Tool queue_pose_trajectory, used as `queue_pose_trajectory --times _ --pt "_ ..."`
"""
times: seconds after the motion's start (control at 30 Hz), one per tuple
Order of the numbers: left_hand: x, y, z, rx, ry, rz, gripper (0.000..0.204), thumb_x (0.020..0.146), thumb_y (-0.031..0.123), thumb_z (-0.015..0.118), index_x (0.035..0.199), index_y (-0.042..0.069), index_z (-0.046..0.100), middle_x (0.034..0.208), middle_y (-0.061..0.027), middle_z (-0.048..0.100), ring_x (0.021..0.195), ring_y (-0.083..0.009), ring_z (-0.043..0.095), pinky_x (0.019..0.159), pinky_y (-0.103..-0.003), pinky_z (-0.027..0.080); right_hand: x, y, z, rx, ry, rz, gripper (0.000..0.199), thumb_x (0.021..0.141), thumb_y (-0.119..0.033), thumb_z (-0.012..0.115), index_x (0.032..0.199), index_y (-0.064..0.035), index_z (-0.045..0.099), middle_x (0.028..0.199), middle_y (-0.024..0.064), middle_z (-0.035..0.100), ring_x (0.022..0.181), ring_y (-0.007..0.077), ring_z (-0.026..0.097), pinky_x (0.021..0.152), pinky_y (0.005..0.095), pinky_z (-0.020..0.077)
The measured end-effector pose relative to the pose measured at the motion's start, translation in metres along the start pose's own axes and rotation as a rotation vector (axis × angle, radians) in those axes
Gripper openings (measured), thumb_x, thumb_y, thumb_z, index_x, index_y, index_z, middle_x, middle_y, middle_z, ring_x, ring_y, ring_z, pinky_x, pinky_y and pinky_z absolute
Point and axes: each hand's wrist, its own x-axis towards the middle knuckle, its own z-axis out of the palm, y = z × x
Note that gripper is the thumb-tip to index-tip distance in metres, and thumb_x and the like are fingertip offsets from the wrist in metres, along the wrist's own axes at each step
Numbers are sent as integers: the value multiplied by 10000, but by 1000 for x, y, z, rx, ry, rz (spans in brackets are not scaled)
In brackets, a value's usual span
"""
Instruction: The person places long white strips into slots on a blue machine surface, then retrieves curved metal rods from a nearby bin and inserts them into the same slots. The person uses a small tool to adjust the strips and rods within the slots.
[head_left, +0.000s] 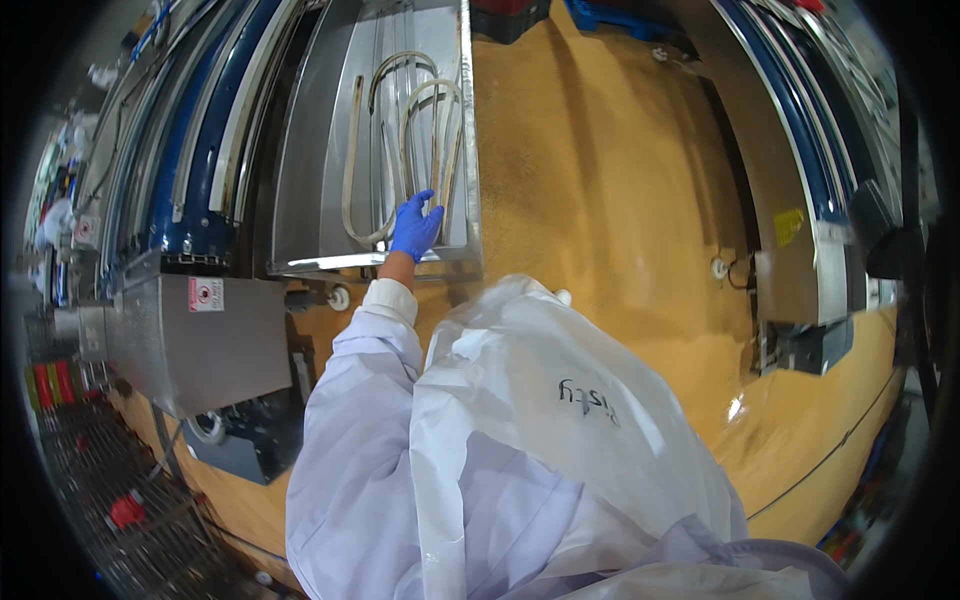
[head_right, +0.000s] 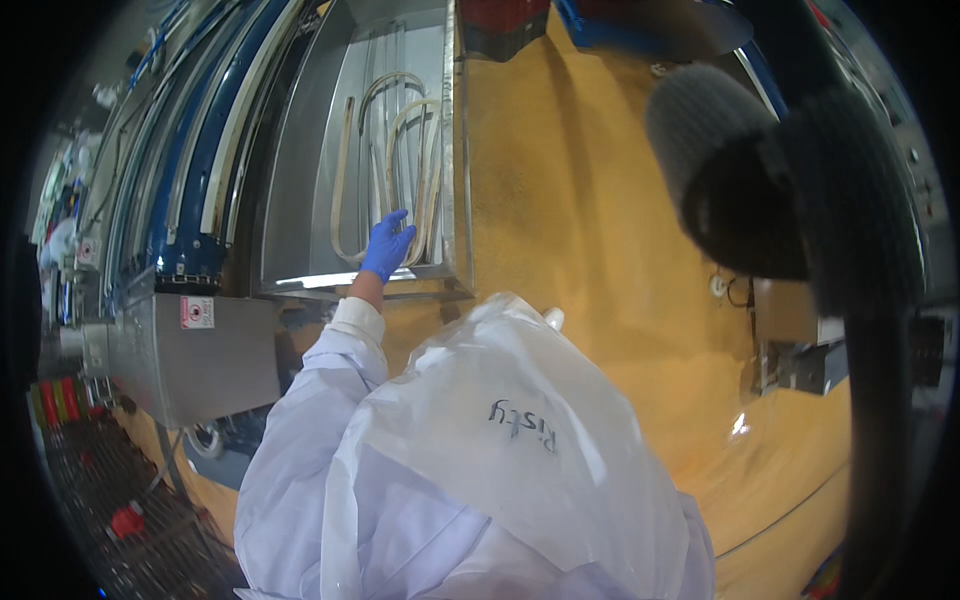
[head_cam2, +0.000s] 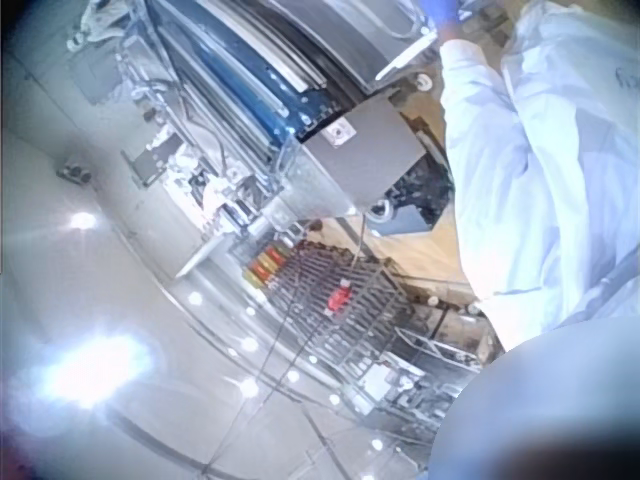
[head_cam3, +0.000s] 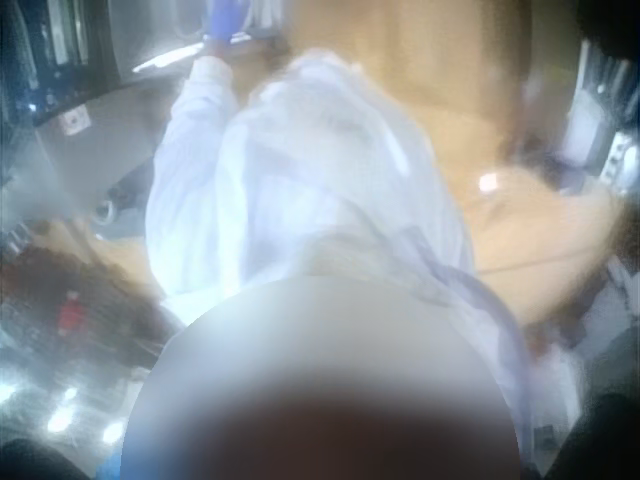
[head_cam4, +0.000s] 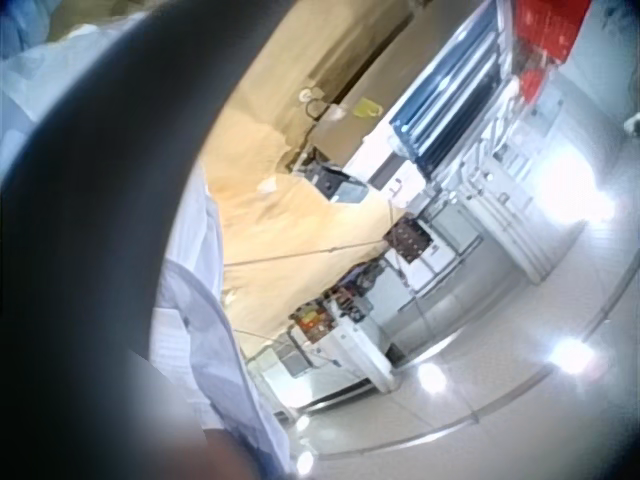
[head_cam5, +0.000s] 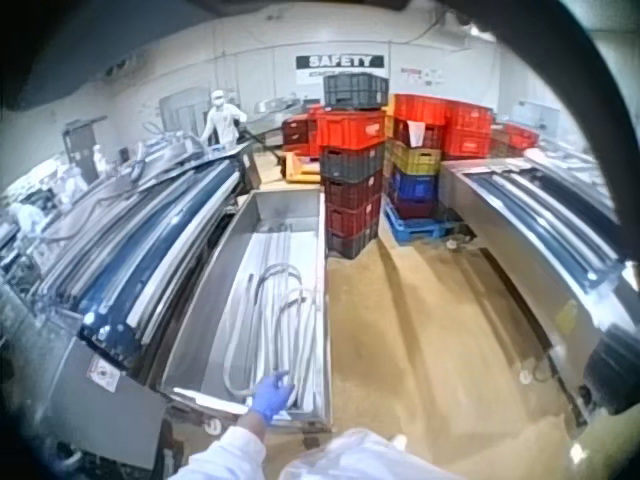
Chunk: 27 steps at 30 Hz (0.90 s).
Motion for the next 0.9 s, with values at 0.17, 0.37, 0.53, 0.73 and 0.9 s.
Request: queue_pose_trajectory --times 0.17,0.37,0.53,0.73,0.9 --pt "9 -21 20 48 93 -166 423 855 292 646 1216 76 600 1142 -221 631 1085 -356 580 953 -415 447 84 21 -135 -239 -10 -52 268 894 -265 524 971 -65 684 1030 166 683 969 350 639 818 408 508" --pt "2 -21 4 196 -117 -493 384 869 321 617 1147 58 651 1081 -170 681 1020 -286 654 899 -364 497 212 -71 -347 -605 155 -349 235 898 -219 506 952 -68 679 1027 158 684 935 359 646 779 413 519" --pt "32 -66 14 377 7 -506 335 844 320 626 1112 123 667 1108 -171 649 1036 -350 620 905 -417 494 274 -197 -442 -151 205 -470 297 890 -206 623 1141 -53 662 1108 140 678 1055 275 630 942 340 468" --pt "64 -137 24 541 67 -765 440 852 310 613 1284 239 569 1242 -88 595 1194 -313 543 965 -450 454 252 -364 -459 -313 -8 -397 323 890 -267 592 1147 -89 671 1156 135 658 1062 295 628 934 371 481" --pt "77 -148 39 687 -99 -908 366 862 319 613 1216 224 600 1197 -58 619 1171 -279 545 970 -481 405 245 -441 -478 -540 -101 -358 323 897 -325 592 1149 -141 675 1163 144 646 1075 306 613 935 382 481"
